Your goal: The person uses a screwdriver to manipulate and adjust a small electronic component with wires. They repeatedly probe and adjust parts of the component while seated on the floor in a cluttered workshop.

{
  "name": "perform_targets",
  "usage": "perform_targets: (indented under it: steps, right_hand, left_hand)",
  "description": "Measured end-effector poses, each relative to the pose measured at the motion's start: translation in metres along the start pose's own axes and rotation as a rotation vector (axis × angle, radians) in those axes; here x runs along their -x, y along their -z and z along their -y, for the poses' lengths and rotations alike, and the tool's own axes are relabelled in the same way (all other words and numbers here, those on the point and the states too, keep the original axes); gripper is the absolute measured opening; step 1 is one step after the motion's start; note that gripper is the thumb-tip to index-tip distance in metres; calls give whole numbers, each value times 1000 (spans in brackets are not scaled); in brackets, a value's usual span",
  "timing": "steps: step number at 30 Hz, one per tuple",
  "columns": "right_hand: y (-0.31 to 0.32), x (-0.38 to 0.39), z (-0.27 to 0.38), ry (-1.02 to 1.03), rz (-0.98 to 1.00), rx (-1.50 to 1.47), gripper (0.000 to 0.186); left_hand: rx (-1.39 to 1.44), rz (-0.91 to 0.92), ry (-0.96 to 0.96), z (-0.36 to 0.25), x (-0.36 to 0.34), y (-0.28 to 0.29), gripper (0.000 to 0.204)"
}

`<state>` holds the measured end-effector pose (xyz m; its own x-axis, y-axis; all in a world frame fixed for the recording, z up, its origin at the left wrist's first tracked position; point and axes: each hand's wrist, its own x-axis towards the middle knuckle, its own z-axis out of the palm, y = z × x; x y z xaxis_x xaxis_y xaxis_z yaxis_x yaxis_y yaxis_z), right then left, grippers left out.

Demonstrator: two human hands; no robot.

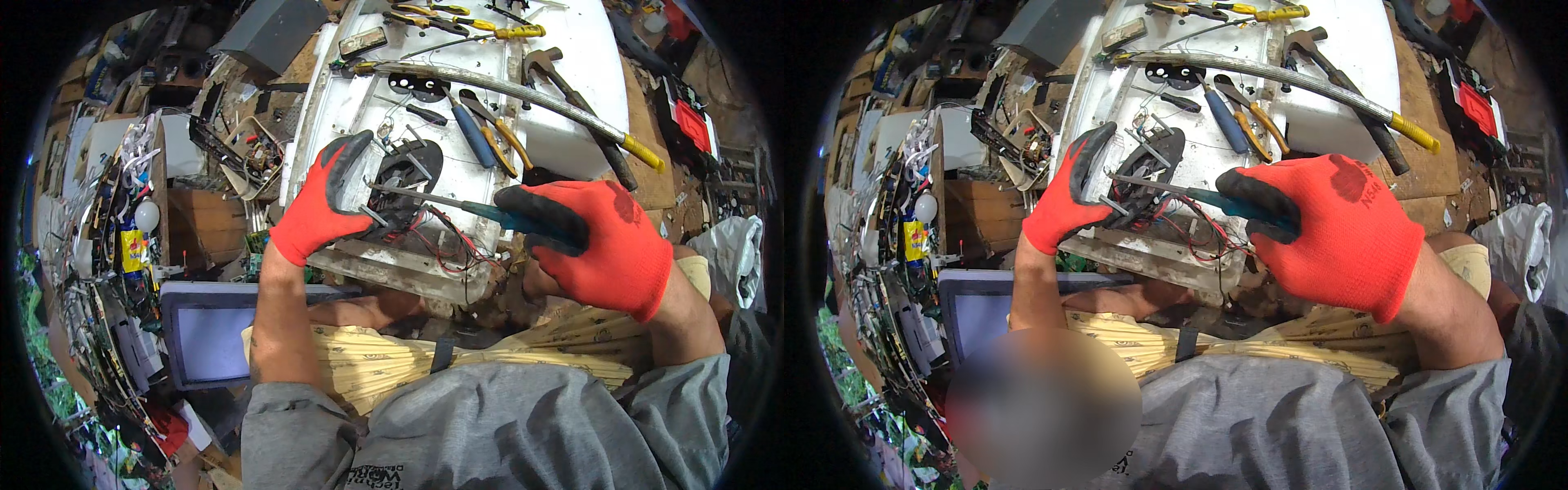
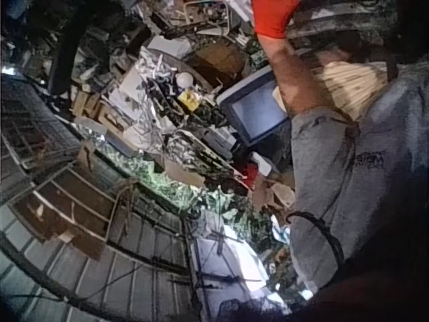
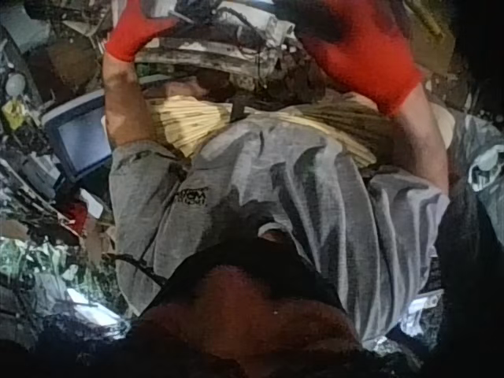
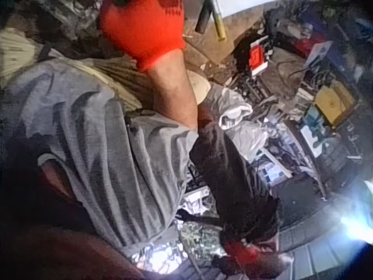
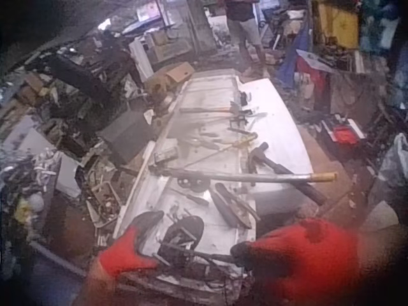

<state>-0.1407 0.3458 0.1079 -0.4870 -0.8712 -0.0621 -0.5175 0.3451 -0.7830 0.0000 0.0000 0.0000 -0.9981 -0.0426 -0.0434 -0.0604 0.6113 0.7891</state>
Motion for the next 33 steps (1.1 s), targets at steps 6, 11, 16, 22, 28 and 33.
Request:
perform_targets:
  steps: [6,11,16,22,28,33]
  right_hand:
    - [1,-1,2,-12,-5,-18,30]
    - [-2,-1,-1,-27,1,-6,34]
    - [2,-2,7,-112,30,-30,35]
    - [9,-9,6,-285,140,-123,37]
    - [22,-20,-19,-476,229,-428,42]
    - [25,-29,-28,-485,298,-545,39]
  left_hand:
    - [-17,10,20,-17,-5,-4,105]
    - [30,7,33,-21,-1,-1,105]
    - [2,5,14,-19,-2,-1,105]
    - [-6,-15,17,-14,1,-1,104]
    - [-23,-31,-9,-17,0,-1,101]
    - [-48,-23,-39,-23,-3,-1,100]
